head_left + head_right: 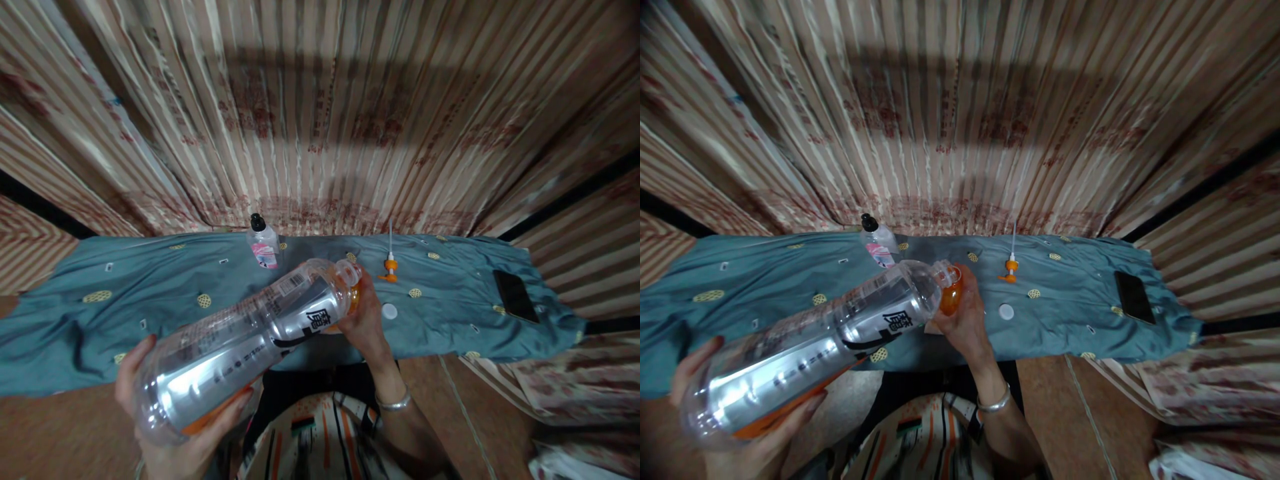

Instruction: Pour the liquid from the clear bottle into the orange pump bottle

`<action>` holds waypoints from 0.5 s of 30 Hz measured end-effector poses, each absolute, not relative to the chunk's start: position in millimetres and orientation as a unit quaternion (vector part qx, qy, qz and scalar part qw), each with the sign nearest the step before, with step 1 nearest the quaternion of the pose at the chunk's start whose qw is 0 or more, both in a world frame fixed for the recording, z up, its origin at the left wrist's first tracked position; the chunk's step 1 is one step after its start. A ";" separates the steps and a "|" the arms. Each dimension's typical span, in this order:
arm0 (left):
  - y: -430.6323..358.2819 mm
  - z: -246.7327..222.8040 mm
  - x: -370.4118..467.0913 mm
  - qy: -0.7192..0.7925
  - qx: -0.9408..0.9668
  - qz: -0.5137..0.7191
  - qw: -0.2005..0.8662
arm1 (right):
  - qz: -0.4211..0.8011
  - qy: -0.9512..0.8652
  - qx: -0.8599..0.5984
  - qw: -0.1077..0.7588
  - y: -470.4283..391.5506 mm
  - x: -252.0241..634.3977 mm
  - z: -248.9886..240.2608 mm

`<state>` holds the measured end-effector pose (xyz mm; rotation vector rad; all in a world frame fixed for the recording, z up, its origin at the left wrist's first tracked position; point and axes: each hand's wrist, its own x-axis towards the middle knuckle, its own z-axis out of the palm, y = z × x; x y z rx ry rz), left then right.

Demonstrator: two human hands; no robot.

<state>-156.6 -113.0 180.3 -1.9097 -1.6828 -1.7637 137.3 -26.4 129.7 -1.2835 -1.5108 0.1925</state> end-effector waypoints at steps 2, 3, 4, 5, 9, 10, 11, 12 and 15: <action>-113.4 179.5 -155.6 -0.539 -0.616 -0.574 0.014 | 0.088 -0.636 -0.542 0.541 -26.0 137.8 130.2; -113.6 179.1 -155.9 -0.539 -0.616 -0.575 0.012 | 0.090 -0.637 -0.541 0.542 -25.9 137.9 130.5; -113.8 178.8 -156.3 -0.540 -0.615 -0.575 0.011 | 0.092 -0.637 -0.538 0.544 -25.8 137.9 130.8; -114.0 178.6 -156.8 -0.540 -0.614 -0.576 0.012 | 0.092 -0.638 -0.535 0.546 -25.8 137.8 131.0; -114.0 179.5 -156.2 -0.537 -0.616 -0.575 0.017 | 0.086 -0.638 -0.538 0.544 -26.4 137.6 130.8; -114.0 179.6 -155.7 -0.538 -0.617 -0.574 0.018 | 0.084 -0.638 -0.539 0.543 -26.5 137.6 130.8; -114.1 179.7 -155.3 -0.538 -0.618 -0.573 0.019 | 0.081 -0.639 -0.540 0.542 -26.7 137.7 130.8; -114.1 179.7 -155.0 -0.539 -0.617 -0.573 0.019 | 0.079 -0.640 -0.539 0.542 -26.8 137.8 131.0; -114.5 179.5 -155.1 -0.543 -0.612 -0.574 0.018 | 0.075 -0.643 -0.536 0.541 -27.0 137.9 131.9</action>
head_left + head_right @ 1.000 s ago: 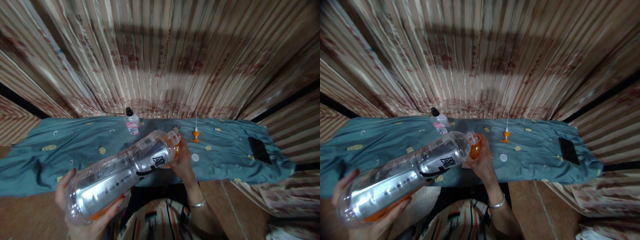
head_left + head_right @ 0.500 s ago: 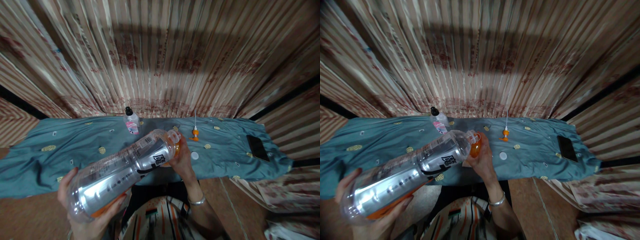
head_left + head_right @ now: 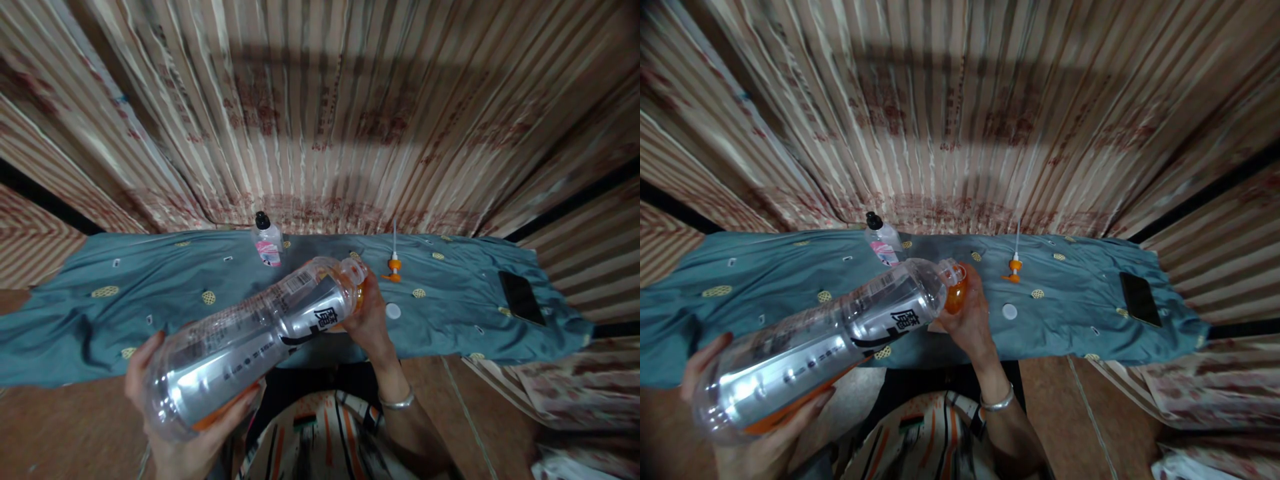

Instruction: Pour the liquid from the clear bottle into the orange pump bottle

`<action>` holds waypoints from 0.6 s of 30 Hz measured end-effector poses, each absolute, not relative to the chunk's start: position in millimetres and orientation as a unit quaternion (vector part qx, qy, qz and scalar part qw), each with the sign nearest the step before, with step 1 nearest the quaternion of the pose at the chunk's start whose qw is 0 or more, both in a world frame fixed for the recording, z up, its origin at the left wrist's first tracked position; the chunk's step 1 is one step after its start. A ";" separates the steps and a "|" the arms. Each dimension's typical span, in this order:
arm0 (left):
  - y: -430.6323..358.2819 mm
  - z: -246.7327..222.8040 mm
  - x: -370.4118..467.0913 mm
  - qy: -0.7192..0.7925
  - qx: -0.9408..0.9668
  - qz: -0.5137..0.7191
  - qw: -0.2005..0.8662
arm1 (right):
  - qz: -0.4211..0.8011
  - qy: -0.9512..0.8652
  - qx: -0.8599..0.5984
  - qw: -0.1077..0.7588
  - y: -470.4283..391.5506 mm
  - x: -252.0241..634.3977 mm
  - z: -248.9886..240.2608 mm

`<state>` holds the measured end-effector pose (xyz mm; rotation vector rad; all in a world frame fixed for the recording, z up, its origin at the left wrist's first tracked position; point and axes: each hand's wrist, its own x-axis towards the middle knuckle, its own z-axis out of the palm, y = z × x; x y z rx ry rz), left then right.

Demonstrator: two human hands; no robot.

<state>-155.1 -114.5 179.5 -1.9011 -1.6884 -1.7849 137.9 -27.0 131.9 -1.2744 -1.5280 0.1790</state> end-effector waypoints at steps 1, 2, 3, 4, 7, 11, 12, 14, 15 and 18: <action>-114.7 179.6 -155.2 -0.543 -0.612 -0.575 0.018 | 0.076 -0.643 -0.538 0.540 -27.1 137.9 132.4; -114.8 180.0 -155.3 -0.542 -0.614 -0.573 0.018 | 0.077 -0.643 -0.540 0.538 -27.3 137.9 132.8; -114.9 180.4 -155.1 -0.542 -0.616 -0.572 0.018 | 0.079 -0.643 -0.542 0.536 -27.6 138.0 133.1; -114.9 181.0 -154.6 -0.540 -0.617 -0.571 0.018 | 0.081 -0.643 -0.543 0.534 -27.8 138.1 133.4; -114.7 182.4 -152.8 -0.542 -0.615 -0.572 0.016 | 0.090 -0.642 -0.546 0.530 -28.8 138.6 133.8; -115.1 181.4 -153.0 -0.552 -0.605 -0.574 0.008 | 0.095 -0.641 -0.547 0.531 -29.4 138.7 133.8; -115.6 181.1 -153.6 -0.553 -0.604 -0.573 0.009 | 0.096 -0.640 -0.547 0.531 -29.4 138.6 133.8; -116.6 180.7 -154.6 -0.556 -0.604 -0.571 0.012 | 0.095 -0.639 -0.546 0.532 -29.2 138.2 133.9; -117.0 180.8 -154.9 -0.555 -0.607 -0.569 0.014 | 0.094 -0.639 -0.546 0.533 -29.1 138.1 134.1; -117.5 181.9 -154.3 -0.547 -0.617 -0.566 0.019 | 0.087 -0.641 -0.547 0.531 -29.0 138.1 134.3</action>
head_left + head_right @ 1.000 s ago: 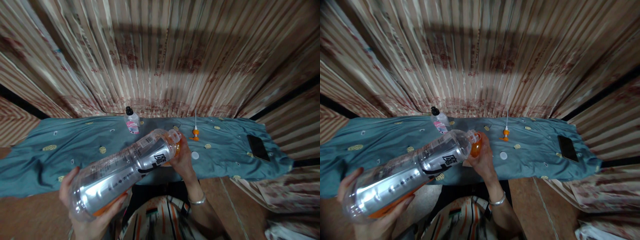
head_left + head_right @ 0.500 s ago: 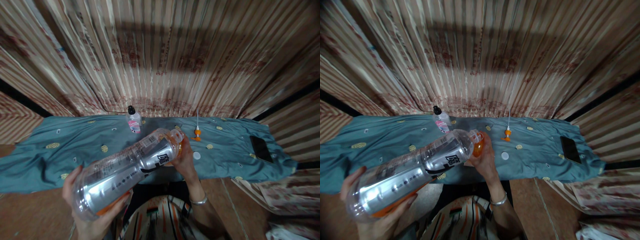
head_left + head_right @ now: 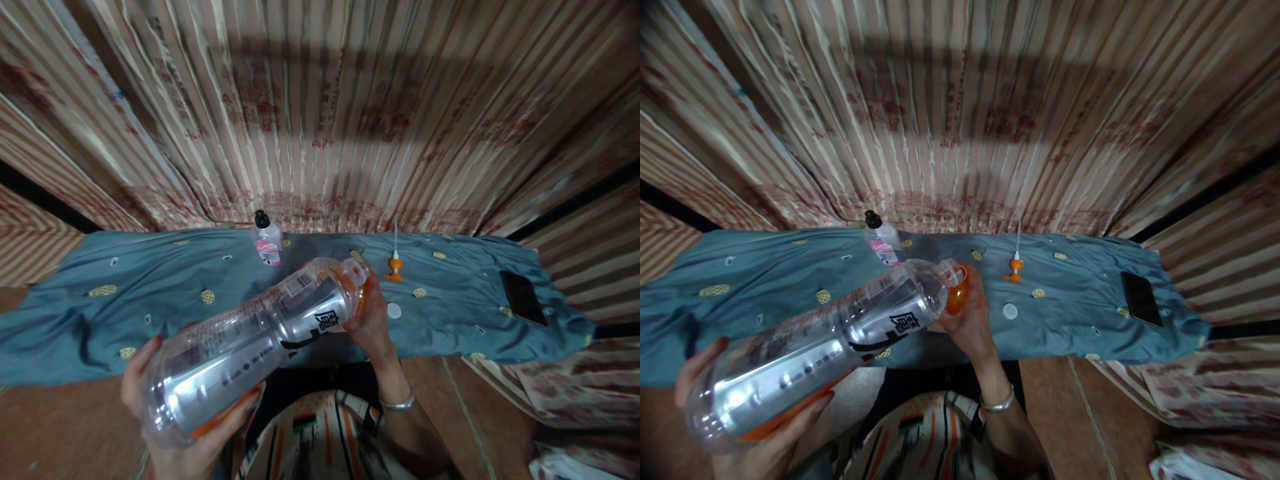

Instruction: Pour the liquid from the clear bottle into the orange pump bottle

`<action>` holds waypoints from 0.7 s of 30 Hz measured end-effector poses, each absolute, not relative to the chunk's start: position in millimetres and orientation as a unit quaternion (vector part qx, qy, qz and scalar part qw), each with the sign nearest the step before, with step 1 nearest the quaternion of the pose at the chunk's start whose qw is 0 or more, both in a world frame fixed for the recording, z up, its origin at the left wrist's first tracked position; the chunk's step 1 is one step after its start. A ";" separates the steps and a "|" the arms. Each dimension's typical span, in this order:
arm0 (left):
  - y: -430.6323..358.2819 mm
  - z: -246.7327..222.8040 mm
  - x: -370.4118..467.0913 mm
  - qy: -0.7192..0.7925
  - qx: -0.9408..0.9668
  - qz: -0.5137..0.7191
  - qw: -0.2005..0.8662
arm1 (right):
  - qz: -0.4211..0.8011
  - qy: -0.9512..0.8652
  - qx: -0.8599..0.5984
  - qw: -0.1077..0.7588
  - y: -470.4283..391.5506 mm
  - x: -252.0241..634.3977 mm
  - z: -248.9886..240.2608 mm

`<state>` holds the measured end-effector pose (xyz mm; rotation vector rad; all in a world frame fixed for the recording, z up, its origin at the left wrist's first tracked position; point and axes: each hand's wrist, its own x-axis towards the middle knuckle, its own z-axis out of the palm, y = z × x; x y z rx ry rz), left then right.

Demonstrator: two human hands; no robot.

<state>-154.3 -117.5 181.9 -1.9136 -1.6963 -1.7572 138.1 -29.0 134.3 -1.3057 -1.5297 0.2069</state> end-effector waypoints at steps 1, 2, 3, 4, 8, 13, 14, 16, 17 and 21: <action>-117.3 182.5 -153.7 -0.543 -0.621 -0.565 0.021 | 0.086 -0.642 -0.548 0.530 -29.1 138.3 134.3; -116.9 183.2 -152.8 -0.540 -0.624 -0.564 0.022 | 0.087 -0.642 -0.549 0.529 -29.2 138.5 134.2; -116.5 184.0 -151.7 -0.539 -0.626 -0.563 0.024 | 0.089 -0.642 -0.548 0.529 -29.3 138.7 134.0; -116.0 184.9 -150.4 -0.540 -0.626 -0.562 0.025 | 0.091 -0.641 -0.547 0.531 -29.5 139.0 133.7; -115.2 187.5 -144.8 -0.553 -0.615 -0.562 0.028 | 0.101 -0.637 -0.551 0.530 -29.8 139.9 131.4; -117.1 184.2 -147.2 -0.563 -0.604 -0.564 0.019 | 0.092 -0.639 -0.552 0.528 -29.9 140.8 128.5; -117.2 183.2 -148.3 -0.563 -0.604 -0.564 0.018 | 0.089 -0.641 -0.550 0.529 -29.9 140.9 128.2; -116.8 181.7 -149.4 -0.560 -0.602 -0.569 0.016 | 0.085 -0.642 -0.547 0.530 -29.8 141.2 128.1; -116.4 181.4 -149.1 -0.558 -0.602 -0.571 0.014 | 0.086 -0.643 -0.547 0.530 -29.7 141.4 128.2; -115.9 183.2 -144.4 -0.565 -0.589 -0.578 0.004 | 0.096 -0.643 -0.549 0.526 -29.5 141.9 129.7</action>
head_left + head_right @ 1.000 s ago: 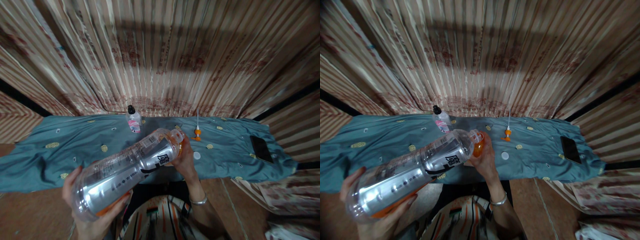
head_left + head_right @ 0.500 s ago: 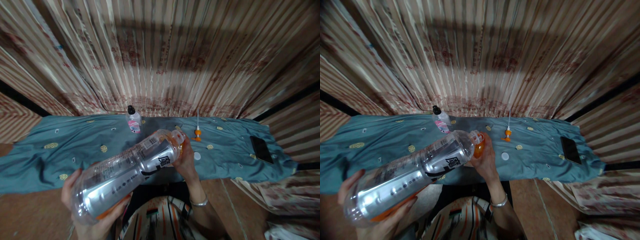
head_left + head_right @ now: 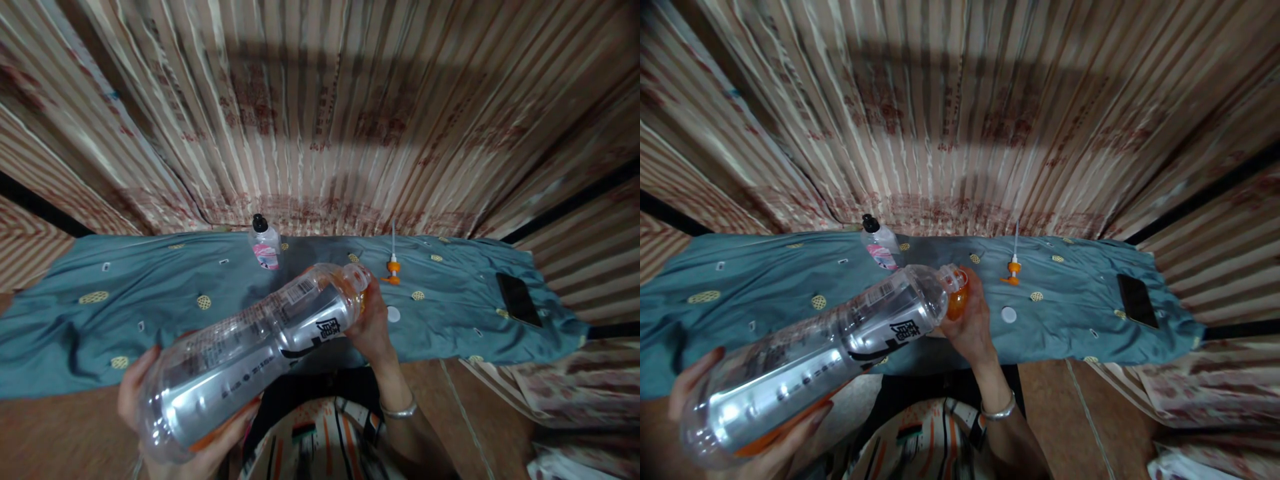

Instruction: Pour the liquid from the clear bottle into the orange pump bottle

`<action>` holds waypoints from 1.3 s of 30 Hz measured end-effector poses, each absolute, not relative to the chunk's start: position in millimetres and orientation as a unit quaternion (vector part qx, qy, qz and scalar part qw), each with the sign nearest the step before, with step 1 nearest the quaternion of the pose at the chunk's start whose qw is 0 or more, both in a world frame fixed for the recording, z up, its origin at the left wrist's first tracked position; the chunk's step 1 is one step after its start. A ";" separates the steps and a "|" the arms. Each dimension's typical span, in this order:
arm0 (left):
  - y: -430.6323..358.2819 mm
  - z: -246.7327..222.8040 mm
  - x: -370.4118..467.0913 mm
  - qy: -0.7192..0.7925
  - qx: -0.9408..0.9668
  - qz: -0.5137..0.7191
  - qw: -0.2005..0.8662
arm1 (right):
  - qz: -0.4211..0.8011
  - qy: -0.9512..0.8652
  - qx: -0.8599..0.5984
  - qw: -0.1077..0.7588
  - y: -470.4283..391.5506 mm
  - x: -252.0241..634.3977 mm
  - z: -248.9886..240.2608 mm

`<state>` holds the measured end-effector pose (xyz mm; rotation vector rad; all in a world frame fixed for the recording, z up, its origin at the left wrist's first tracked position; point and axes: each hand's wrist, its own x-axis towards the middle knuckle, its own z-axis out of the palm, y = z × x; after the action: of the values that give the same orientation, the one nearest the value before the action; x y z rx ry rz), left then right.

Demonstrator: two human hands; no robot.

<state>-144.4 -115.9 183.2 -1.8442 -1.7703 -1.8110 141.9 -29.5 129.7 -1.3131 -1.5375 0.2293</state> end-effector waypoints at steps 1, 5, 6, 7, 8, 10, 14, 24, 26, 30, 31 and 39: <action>-116.1 183.9 -143.3 -0.571 -0.584 -0.577 0.003 | 0.097 -0.643 -0.549 0.525 -29.6 141.9 130.1; -116.5 185.9 -142.9 -0.572 -0.589 -0.570 0.011 | 0.091 -0.646 -0.546 0.526 -30.1 142.2 130.5; -116.3 186.1 -143.3 -0.568 -0.592 -0.572 0.016 | 0.089 -0.647 -0.546 0.525 -30.1 142.5 130.1; -116.0 186.1 -143.7 -0.565 -0.592 -0.574 0.020 | 0.087 -0.647 -0.547 0.524 -30.0 142.8 129.6; -115.8 186.1 -144.0 -0.564 -0.592 -0.575 0.022 | 0.085 -0.647 -0.548 0.523 -29.8 143.1 129.0; -115.6 186.0 -144.1 -0.565 -0.592 -0.574 0.022 | 0.084 -0.648 -0.546 0.524 -29.2 143.6 128.2; -116.6 184.3 -143.8 -0.567 -0.594 -0.570 0.025 | 0.082 -0.645 -0.546 0.528 -28.5 143.0 128.6; -116.4 184.1 -146.3 -0.558 -0.599 -0.574 0.018 | 0.075 -0.649 -0.553 0.517 -29.5 144.0 128.5; -116.2 186.3 -145.1 -0.561 -0.600 -0.570 0.022 | 0.075 -0.650 -0.552 0.518 -29.4 143.9 128.3; -117.8 188.9 -144.6 -0.564 -0.600 -0.566 0.025 | 0.076 -0.643 -0.555 0.523 -29.5 142.6 128.8; -118.1 188.8 -145.2 -0.562 -0.605 -0.564 0.025 | 0.077 -0.642 -0.555 0.524 -29.6 142.3 129.0; -111.6 186.8 -148.9 -0.520 -0.629 -0.577 0.021 | 0.079 -0.646 -0.547 0.526 -30.1 141.4 133.4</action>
<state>-148.9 -111.6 186.8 -1.9507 -1.6125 -1.7877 141.4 -30.1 133.4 -1.3082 -1.5455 0.1887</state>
